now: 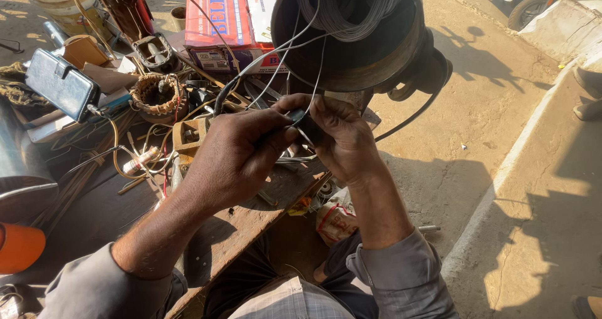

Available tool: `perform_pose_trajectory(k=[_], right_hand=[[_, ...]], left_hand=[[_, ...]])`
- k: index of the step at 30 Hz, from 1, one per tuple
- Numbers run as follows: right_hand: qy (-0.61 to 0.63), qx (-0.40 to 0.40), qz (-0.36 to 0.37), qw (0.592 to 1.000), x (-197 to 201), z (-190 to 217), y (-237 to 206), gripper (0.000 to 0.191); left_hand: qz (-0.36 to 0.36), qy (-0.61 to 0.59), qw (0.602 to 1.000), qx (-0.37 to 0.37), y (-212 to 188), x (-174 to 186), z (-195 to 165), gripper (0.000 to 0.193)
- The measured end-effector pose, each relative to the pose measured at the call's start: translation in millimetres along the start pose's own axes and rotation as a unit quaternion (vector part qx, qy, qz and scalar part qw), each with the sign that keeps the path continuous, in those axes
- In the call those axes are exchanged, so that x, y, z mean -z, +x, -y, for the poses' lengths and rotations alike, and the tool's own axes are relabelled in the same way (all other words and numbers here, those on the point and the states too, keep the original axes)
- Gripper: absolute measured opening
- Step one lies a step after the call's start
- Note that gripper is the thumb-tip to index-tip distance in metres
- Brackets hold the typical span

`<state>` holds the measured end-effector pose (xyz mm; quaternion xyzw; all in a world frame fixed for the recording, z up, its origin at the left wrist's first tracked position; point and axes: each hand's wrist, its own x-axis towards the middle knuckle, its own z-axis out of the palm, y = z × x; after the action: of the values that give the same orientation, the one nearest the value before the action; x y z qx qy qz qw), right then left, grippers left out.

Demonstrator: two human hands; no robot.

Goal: The person strips the ends of several wires, twists them together, and wraps the connections with black and yellow electrical tape. The person handles multiple wire pairs and secures each joint with tape.

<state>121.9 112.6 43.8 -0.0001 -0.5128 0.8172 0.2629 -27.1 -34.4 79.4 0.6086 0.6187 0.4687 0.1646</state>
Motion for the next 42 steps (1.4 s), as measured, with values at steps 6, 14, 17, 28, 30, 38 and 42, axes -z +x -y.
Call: perform_pose_trajectory(k=[6, 14, 17, 28, 30, 38, 42], right_hand=[[-0.061, 0.048, -0.047, 0.996, 8, -12, -6, 0.015], [0.029, -0.025, -0.160, 0.986, -22, 11, -24, 0.033], [-0.018, 0.038, -0.119, 0.992, -26, 5, -18, 0.031], [-0.310, 0.142, -0.157, 0.927, -9, -15, -23, 0.041], [-0.393, 0.172, -0.107, 0.897, -18, -2, -36, 0.035], [-0.447, 0.119, 0.094, 0.881, -30, 60, -13, 0.034], [-0.614, 0.157, 0.101, 0.767, -28, 64, -1, 0.027]], left_hand=[[-0.057, 0.144, 0.975, -0.157, 4, 3, 19, 0.017], [-0.138, 0.296, 0.911, -0.253, -9, -16, 30, 0.042], [-0.148, 0.257, 0.923, -0.245, -11, -26, 22, 0.041], [-0.140, 0.109, 0.966, -0.187, -9, -11, 13, 0.012], [-0.134, 0.141, 0.961, -0.197, -8, -9, 17, 0.012], [-0.154, 0.174, 0.955, -0.185, -9, -18, 18, 0.020], [-0.261, 0.178, 0.926, -0.206, -21, -19, -6, 0.033]])
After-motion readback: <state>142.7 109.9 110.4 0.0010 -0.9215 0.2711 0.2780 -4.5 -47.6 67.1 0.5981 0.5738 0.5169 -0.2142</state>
